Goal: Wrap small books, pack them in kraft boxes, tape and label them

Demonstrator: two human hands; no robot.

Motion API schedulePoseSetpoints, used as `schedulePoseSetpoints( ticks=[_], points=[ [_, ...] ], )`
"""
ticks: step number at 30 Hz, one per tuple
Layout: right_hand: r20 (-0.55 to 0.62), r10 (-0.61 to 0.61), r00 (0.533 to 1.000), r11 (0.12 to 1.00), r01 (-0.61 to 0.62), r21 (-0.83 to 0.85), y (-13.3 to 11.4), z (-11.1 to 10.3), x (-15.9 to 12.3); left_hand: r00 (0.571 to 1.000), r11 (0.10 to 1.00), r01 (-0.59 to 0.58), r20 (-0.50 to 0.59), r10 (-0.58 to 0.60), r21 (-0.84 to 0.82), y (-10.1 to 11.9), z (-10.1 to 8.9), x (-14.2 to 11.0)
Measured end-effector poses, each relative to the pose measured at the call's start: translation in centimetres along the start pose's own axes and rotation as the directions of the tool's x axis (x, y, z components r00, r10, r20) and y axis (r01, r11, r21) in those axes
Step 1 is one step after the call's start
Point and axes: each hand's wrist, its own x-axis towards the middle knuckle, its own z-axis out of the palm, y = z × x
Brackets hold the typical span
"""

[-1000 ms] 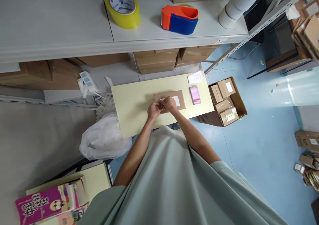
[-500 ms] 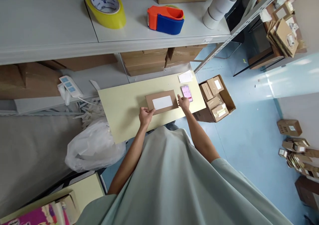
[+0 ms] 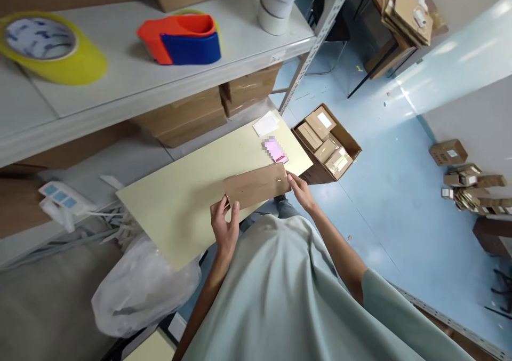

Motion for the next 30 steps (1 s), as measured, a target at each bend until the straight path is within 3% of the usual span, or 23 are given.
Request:
schedulePoseSetpoints(
  ticks=[5,9,14,19,25,30],
  points=[
    [-0.036,0.015,0.999,1.0,-0.014,0.023,1.2,-6.5,2.5,0.996,0.998,-0.059,0.076,0.056,0.032,3.2,5.9,0.3],
    [-0.044,-0.004,0.999,1.0,0.005,0.012,3.5,-12.1,6.2,0.991,0.991,-0.093,0.101,0.083,0.097,4.9,12.3,0.2],
    [0.005,-0.029,1.0,0.998,0.029,-0.057,4.9,-22.0,12.3,0.991,0.987,-0.043,0.13,0.023,0.156,6.9,23.6,-0.8],
    [-0.003,-0.045,0.999,0.958,0.042,-0.285,6.6,-32.8,18.2,0.97,0.985,0.04,0.231,-0.078,0.167,7.7,35.7,-1.8],
    [-0.034,0.038,0.999,0.918,-0.048,-0.393,11.7,-42.0,21.5,0.873,0.94,0.263,0.36,-0.328,0.218,7.0,46.5,-0.2],
    [-0.141,0.18,0.974,0.922,-0.217,-0.32,16.2,-47.3,22.2,0.803,0.902,0.252,0.444,-0.398,0.352,7.5,54.0,2.2]
  ],
)
